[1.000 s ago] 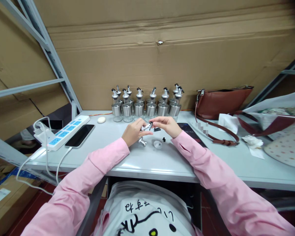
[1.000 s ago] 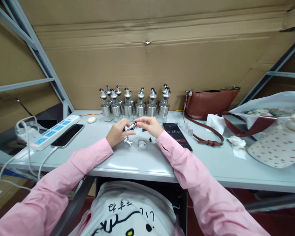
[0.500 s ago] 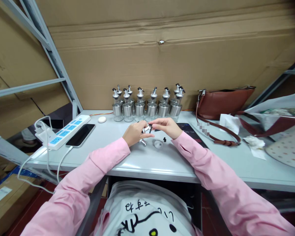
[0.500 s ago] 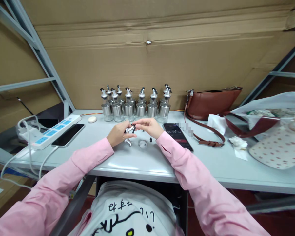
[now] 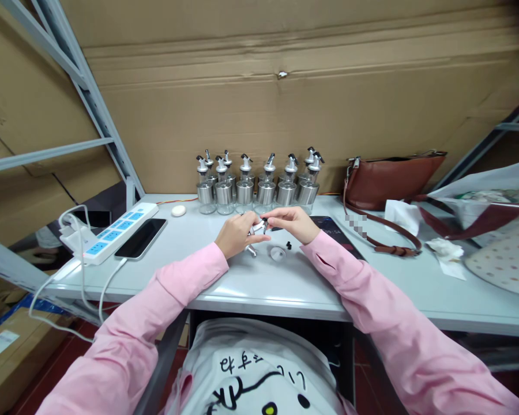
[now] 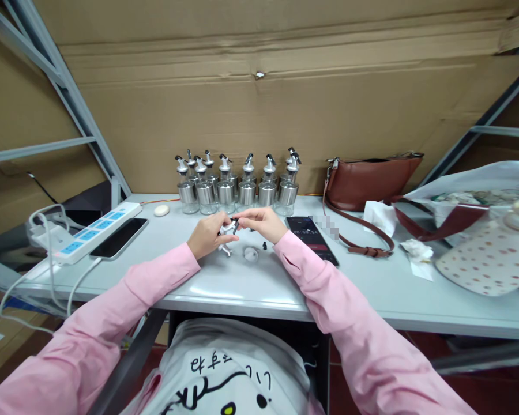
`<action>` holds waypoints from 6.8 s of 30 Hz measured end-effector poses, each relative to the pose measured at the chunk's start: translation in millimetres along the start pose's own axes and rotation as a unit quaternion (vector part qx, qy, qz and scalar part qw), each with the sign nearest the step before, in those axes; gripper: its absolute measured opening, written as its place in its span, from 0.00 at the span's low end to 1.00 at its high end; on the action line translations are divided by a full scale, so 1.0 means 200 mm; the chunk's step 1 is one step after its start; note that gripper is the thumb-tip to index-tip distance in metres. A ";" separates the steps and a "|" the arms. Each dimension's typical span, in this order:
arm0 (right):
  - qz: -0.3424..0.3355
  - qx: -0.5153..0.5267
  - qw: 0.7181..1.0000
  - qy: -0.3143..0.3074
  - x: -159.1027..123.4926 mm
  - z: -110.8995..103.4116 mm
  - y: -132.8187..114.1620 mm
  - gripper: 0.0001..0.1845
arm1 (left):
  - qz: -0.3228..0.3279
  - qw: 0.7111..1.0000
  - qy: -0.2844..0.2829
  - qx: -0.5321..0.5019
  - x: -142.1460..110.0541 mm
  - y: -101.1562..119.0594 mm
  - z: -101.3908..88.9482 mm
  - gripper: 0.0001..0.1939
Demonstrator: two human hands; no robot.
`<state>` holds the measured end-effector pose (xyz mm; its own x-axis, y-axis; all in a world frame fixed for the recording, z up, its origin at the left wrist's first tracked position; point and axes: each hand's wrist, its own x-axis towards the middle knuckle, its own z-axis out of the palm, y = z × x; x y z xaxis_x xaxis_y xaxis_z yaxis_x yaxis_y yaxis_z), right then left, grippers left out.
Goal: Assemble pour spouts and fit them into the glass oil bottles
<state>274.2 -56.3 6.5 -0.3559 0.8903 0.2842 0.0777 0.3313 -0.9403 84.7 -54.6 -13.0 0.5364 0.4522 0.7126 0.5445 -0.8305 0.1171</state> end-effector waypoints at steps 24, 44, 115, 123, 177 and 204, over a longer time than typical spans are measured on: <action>0.059 0.111 0.990 -0.064 0.00 -0.01 0.03 0.16 | -0.033 0.997 -0.031 -0.070 -0.01 0.03 -0.01 0.18; 0.062 0.085 0.993 -0.060 0.00 -0.01 0.02 0.17 | -0.063 0.990 -0.077 -0.102 -0.02 0.04 0.00 0.05; -0.007 0.076 0.997 -0.001 0.02 0.00 0.02 0.24 | 0.011 1.000 0.028 0.005 -0.01 0.01 0.00 0.17; -0.014 0.039 0.999 -0.006 0.02 -0.01 0.04 0.20 | -0.005 1.000 -0.004 -0.019 -0.01 0.01 0.00 0.15; 0.070 0.195 0.978 0.021 0.01 0.01 0.01 0.15 | 0.101 0.993 0.052 0.026 0.02 0.00 0.01 0.15; 0.063 0.280 0.942 0.175 0.01 -0.04 -0.07 0.06 | -0.308 0.869 -0.300 0.244 0.99 -0.33 -0.12 0.25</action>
<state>280.6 -57.2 21.4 -0.0395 0.9924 0.1164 -0.4399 0.0874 -0.8938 139.3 82.8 137.9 0.2062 0.9721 0.1119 0.9777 -0.2001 -0.0633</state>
